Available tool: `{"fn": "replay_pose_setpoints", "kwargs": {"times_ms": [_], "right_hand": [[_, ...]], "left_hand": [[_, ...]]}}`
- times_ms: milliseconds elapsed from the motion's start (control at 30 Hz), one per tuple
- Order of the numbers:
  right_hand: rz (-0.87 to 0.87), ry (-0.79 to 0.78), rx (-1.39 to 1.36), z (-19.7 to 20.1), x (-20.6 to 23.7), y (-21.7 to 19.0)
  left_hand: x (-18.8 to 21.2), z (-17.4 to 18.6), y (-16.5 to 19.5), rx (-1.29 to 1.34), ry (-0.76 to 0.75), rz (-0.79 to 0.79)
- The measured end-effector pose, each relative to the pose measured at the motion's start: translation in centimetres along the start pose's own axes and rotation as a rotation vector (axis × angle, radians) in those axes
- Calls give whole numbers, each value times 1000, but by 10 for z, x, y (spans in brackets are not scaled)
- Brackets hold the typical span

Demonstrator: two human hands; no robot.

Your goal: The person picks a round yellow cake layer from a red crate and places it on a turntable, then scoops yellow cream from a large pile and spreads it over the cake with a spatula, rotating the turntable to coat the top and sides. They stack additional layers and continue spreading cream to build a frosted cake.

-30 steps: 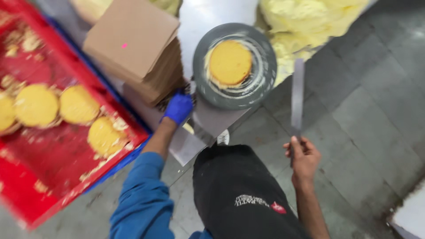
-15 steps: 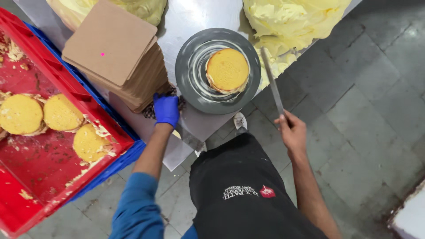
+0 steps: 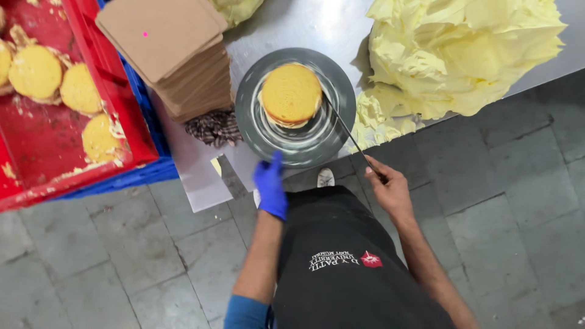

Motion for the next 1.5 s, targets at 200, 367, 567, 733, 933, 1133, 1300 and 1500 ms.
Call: {"fn": "replay_pose_setpoints", "kwargs": {"times_ms": [200, 367, 567, 733, 933, 1133, 1300, 1500], "right_hand": [[33, -95, 125, 9, -3, 9], [22, -82, 88, 13, 6, 21], [-39, 13, 132, 27, 21, 30], [-34, 8, 142, 23, 44, 28], [-36, -159, 60, 5, 83, -3], [392, 199, 118, -34, 69, -75], [669, 335, 547, -31, 74, -77], [-112, 90, 120, 27, 102, 38]], "left_hand": [[81, -73, -53, -231, -761, 281], [51, -34, -19, -74, -570, 297], [5, 17, 5, 73, -350, 333], [-40, 37, 14, 63, -281, 291], [-72, 45, 24, -62, -262, 253], [-102, 47, 38, -114, -229, 173], [-104, 44, 35, -169, -238, 91], [-72, 44, 26, -146, -286, 67]]}}
Point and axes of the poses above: each hand's wrist, its own x-axis away from the middle knuckle, its own z-axis out of the back of the hand, y = z × x, the point moved 6 cm from there along -x, towards the middle knuckle, and after that the axes turned 5 degrees about -z, right-handed, at the moved point
